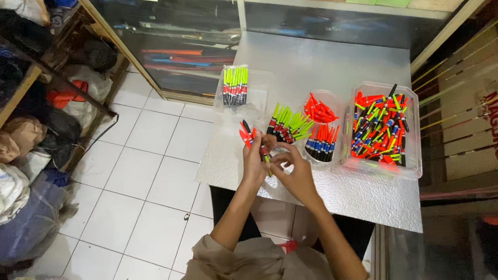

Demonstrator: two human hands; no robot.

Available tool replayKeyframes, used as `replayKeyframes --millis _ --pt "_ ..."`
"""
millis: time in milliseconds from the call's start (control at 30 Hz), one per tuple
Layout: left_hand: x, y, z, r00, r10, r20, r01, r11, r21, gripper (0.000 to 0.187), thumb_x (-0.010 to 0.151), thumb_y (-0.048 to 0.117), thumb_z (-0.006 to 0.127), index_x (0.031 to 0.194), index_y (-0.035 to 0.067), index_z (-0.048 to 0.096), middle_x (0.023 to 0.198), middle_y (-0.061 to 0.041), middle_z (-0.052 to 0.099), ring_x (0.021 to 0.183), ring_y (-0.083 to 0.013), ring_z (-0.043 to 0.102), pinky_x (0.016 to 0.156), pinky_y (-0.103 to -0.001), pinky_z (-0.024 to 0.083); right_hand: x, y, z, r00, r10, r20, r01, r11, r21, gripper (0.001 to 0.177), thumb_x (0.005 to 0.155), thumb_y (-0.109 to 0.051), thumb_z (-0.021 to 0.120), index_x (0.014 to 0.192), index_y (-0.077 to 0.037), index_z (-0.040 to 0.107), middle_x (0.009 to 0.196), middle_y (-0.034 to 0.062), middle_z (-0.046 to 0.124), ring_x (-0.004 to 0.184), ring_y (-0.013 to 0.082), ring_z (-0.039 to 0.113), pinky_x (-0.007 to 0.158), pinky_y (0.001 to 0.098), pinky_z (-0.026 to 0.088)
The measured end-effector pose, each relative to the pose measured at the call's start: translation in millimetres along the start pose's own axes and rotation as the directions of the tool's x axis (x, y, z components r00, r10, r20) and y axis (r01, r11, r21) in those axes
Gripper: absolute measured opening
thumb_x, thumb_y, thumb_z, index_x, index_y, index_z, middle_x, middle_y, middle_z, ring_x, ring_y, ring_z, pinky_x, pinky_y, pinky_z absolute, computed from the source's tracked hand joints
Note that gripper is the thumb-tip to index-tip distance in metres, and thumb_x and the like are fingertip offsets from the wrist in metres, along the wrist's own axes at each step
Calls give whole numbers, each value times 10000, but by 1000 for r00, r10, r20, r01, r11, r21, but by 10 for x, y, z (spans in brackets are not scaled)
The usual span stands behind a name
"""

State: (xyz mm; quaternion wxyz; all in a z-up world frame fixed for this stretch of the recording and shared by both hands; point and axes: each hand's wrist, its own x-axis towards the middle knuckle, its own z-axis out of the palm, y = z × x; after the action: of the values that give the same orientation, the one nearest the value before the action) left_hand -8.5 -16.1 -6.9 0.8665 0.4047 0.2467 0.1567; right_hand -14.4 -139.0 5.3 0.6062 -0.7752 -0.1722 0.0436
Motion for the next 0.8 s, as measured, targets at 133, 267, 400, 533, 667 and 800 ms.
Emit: replayKeyframes --millis 133,267,400,533,667,800 --pt "188 -283 -33 996 59 65 -52 992 -112 227 1045 331 612 1026 106 582 1001 -156 775 986 -213 755 861 -261 546 -64 233 96 999 49 -8 -48 995 84 614 804 -93 857 1360 -117 599 941 76 806 830 171 760 781 277 556" --pt "137 -226 20 990 6 142 16 988 -155 264 1039 355 612 990 96 597 1052 -173 769 949 -226 745 808 -264 549 -98 294 9 971 67 -229 -30 986 162 293 818 -1 836 1093 -92 796 904 99 790 830 168 733 782 308 584" --pt "166 -268 -94 980 -5 199 37 986 -160 276 1060 356 571 1079 83 605 1200 -197 736 1116 -279 720 941 -350 542 -30 324 -233 917 13 -399 67 981 184 203 899 19 784 1084 -64 797 892 110 726 801 192 676 775 317 569" --pt "141 -207 -205 973 -11 229 42 990 -131 285 1050 371 582 1105 94 623 1244 -199 720 1160 -279 704 937 -319 543 236 144 -634 939 12 -342 43 987 154 202 914 -20 778 1095 -106 805 823 50 728 744 104 631 715 254 555" --pt "130 -83 -232 966 -45 253 73 992 -105 302 1056 369 569 1151 84 603 1234 -201 722 1123 -263 719 920 -315 561 717 369 -866 974 -197 -115 142 918 -369 105 942 -172 786 1043 -160 814 904 86 763 919 315 733 796 378 567" --pt "163 -92 -277 962 -50 269 81 991 -105 272 1052 299 586 1184 62 594 1240 -226 713 1126 -290 718 932 -331 572 988 441 -703 959 -253 127 276 729 -626 72 876 -99 768 939 -130 787 886 85 761 943 357 696 886 465 527"
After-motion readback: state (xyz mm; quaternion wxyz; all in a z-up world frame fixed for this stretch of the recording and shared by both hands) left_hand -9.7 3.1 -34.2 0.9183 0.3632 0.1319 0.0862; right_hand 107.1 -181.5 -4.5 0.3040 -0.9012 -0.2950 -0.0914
